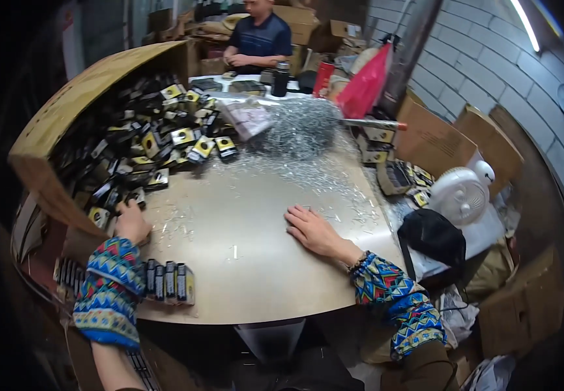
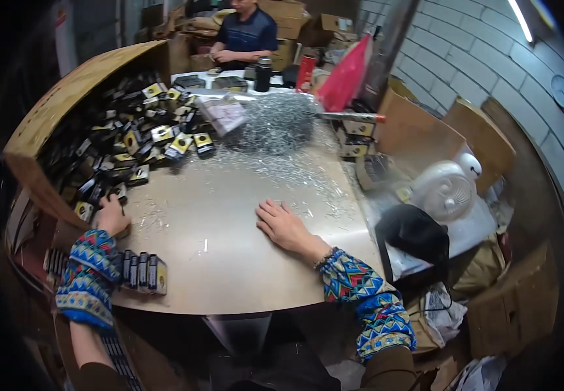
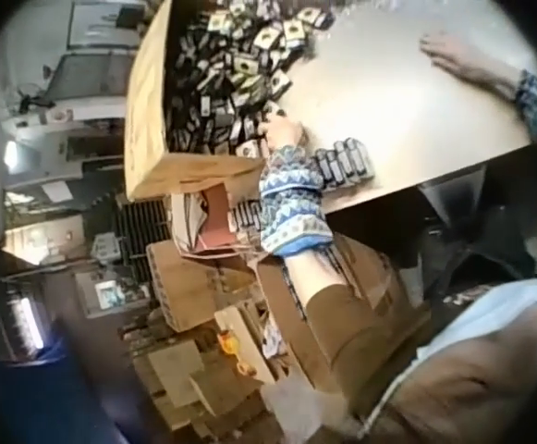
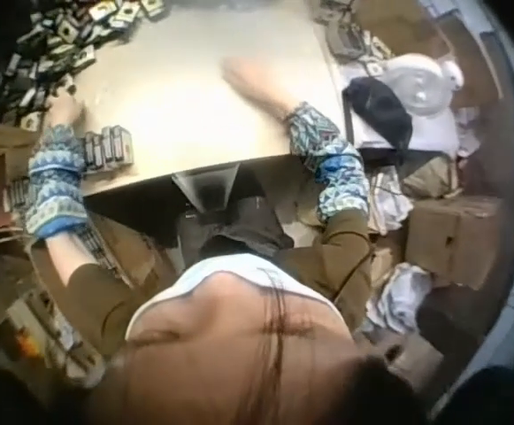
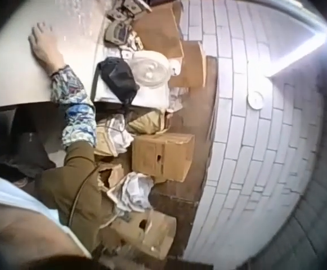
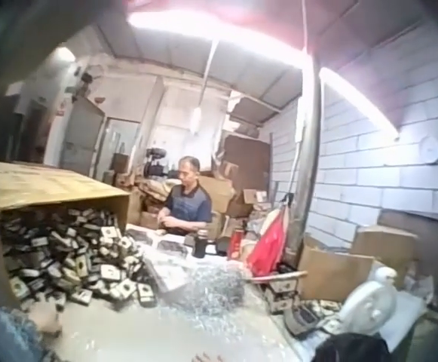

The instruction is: Sort and package small sensor components into boxes at a workbench.

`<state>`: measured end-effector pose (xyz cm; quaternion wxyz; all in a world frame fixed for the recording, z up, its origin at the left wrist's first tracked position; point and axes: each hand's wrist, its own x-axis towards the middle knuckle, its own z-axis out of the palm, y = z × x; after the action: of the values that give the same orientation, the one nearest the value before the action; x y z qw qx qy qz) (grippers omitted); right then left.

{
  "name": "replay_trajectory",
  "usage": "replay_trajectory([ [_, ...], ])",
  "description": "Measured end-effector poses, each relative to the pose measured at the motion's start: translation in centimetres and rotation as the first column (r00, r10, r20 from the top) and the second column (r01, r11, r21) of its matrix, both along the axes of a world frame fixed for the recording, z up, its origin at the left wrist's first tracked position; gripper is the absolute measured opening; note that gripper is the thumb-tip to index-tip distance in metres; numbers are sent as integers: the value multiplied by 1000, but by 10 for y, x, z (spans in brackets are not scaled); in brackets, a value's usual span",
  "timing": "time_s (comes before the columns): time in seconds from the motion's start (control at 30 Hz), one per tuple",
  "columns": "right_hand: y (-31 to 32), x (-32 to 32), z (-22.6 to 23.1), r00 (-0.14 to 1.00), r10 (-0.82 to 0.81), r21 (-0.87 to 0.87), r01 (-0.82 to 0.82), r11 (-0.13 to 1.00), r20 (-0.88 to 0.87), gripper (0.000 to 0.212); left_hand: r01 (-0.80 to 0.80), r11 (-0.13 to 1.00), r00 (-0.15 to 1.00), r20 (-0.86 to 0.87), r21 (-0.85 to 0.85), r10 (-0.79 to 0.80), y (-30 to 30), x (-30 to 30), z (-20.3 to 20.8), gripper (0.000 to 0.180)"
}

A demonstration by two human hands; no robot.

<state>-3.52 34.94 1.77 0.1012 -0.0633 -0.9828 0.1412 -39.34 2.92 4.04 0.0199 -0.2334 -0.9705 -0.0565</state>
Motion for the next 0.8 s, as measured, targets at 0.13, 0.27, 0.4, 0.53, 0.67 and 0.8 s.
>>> replay_trajectory([
  [0.13,40,35,12,925,-378,214,376,902,-32,47,106,991,993,36,79,-109,11,23,42,69],
  [0.27,22,31,6,832,-538,57,535,843,134,54,53,906,983,135,420,-121,-24,33,77,40],
  [0.4,-18,49,-2,918,-356,25,358,934,174,52,-176,736,821,510,654,-257,-20,125,114,35],
  [0.53,-12,58,-3,968,-202,-562,85,823,-150,43,-475,274,615,538,836,-577,-62,215,99,49],
  [0.67,-25,33,-3,952,-286,-144,268,952,-114,49,-818,117,412,716,563,-564,-89,281,40,29],
  [0.8,-77,-9,-7,995,-79,-31,77,997,-53,53,-791,38,435,605,610,-667,-90,326,-21,24],
])
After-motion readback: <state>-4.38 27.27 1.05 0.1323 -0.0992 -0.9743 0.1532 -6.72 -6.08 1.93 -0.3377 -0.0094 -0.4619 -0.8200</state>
